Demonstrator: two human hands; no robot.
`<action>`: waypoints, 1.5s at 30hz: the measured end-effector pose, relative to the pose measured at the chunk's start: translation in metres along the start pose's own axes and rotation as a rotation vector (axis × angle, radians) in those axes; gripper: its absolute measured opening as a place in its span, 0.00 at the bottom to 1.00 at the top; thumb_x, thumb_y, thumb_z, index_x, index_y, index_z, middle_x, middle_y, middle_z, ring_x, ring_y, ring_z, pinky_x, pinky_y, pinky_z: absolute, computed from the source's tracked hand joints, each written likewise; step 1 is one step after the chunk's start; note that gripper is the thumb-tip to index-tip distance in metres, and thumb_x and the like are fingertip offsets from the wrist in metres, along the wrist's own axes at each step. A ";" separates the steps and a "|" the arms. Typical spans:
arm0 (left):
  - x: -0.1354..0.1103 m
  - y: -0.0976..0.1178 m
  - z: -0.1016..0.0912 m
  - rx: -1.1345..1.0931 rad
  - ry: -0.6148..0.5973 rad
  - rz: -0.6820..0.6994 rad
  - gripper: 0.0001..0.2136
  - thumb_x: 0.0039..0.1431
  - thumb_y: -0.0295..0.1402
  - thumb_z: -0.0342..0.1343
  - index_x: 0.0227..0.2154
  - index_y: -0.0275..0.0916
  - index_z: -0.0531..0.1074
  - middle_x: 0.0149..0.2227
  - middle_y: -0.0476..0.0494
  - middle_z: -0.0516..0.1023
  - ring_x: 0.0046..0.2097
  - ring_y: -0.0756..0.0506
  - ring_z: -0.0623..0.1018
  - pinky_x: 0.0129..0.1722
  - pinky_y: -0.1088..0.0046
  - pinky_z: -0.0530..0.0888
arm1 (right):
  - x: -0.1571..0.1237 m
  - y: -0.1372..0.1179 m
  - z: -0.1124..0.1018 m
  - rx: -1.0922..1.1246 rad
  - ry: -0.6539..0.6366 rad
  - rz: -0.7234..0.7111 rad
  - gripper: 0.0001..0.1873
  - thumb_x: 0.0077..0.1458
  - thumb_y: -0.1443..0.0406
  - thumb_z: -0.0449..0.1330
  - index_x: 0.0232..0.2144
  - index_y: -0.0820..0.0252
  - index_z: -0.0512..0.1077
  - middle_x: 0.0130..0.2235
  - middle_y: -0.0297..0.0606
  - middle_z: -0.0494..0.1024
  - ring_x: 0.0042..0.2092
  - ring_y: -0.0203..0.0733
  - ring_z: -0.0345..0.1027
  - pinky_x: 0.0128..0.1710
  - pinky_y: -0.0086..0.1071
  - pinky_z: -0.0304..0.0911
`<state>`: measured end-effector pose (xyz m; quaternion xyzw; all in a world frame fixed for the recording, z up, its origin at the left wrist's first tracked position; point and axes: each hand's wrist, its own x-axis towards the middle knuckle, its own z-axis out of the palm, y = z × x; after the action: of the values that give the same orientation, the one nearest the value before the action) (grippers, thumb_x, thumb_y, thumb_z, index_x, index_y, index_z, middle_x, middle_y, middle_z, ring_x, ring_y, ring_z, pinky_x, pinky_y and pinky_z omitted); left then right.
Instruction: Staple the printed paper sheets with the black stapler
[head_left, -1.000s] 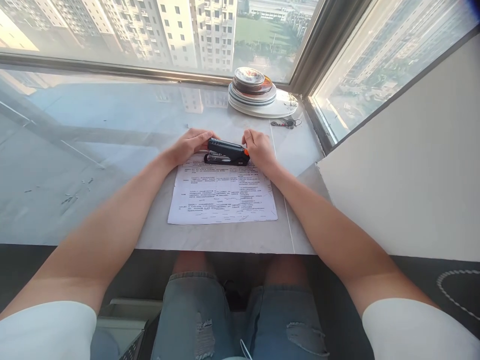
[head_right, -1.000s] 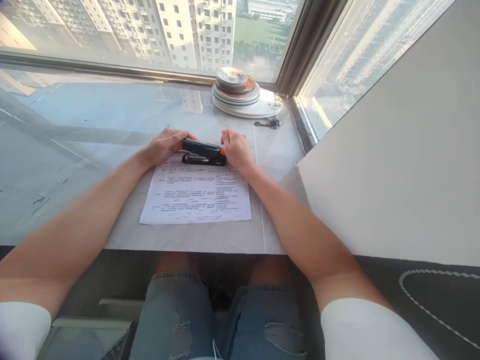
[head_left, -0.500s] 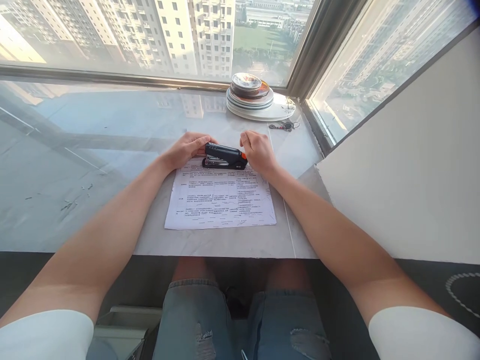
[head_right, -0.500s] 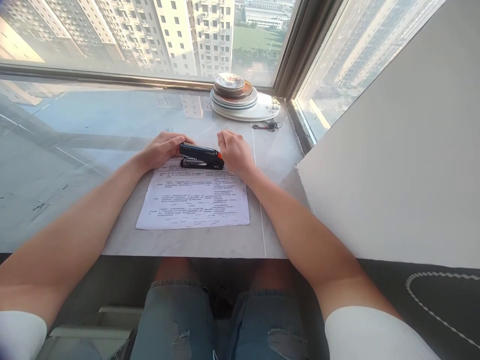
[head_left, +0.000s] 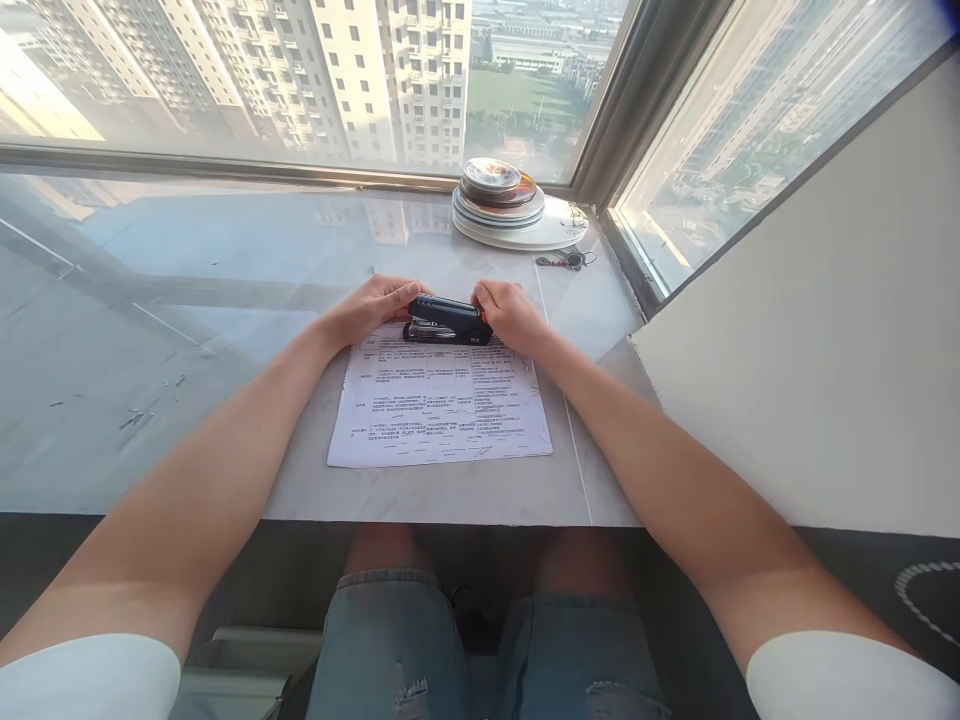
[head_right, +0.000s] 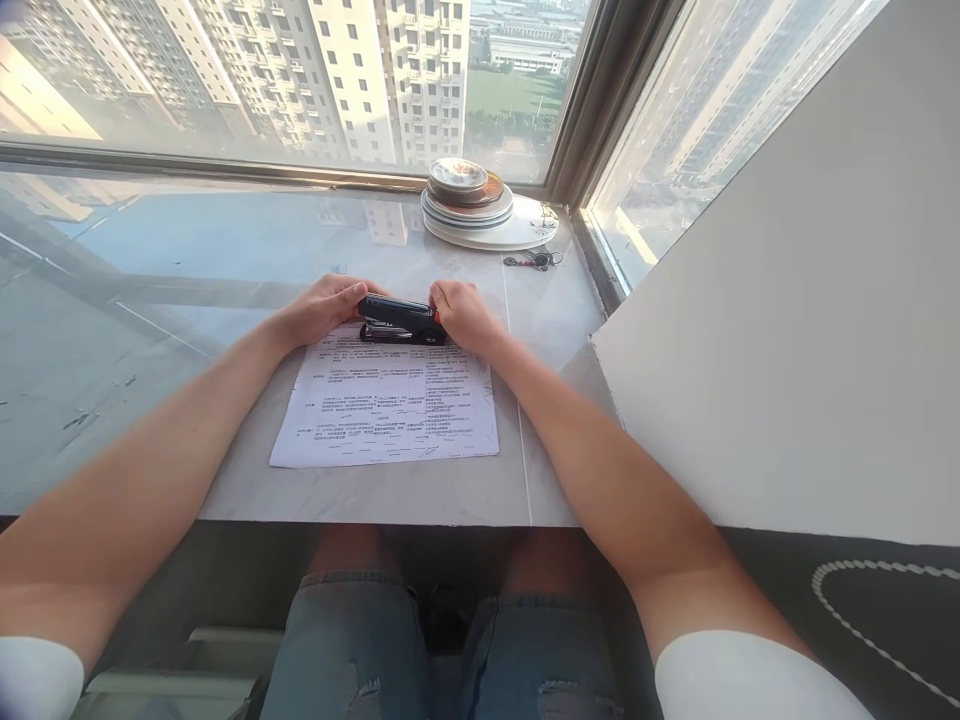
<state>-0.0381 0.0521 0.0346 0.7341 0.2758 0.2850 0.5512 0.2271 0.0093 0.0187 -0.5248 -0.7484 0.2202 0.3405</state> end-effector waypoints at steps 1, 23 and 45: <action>0.000 0.000 0.000 -0.003 -0.002 0.000 0.31 0.61 0.63 0.63 0.43 0.37 0.87 0.37 0.34 0.85 0.38 0.40 0.86 0.37 0.65 0.83 | -0.001 -0.001 -0.001 0.010 -0.006 -0.014 0.25 0.76 0.52 0.46 0.29 0.54 0.68 0.31 0.38 0.76 0.37 0.46 0.69 0.44 0.40 0.65; -0.002 -0.001 -0.007 0.018 -0.033 -0.036 0.30 0.63 0.63 0.61 0.45 0.39 0.87 0.44 0.35 0.88 0.44 0.39 0.87 0.45 0.66 0.83 | -0.004 -0.005 -0.003 0.013 0.001 -0.187 0.28 0.77 0.47 0.42 0.36 0.55 0.73 0.40 0.42 0.79 0.46 0.49 0.70 0.52 0.44 0.65; 0.012 -0.018 -0.016 -0.425 0.066 -0.238 0.26 0.73 0.53 0.55 0.49 0.32 0.82 0.50 0.31 0.86 0.55 0.37 0.85 0.58 0.61 0.82 | -0.016 -0.024 0.001 -0.337 0.211 -0.516 0.15 0.72 0.60 0.61 0.57 0.37 0.78 0.57 0.31 0.84 0.67 0.55 0.70 0.66 0.58 0.63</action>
<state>-0.0433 0.0751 0.0226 0.5542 0.3122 0.2936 0.7136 0.2145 -0.0139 0.0300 -0.3866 -0.8432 -0.0560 0.3693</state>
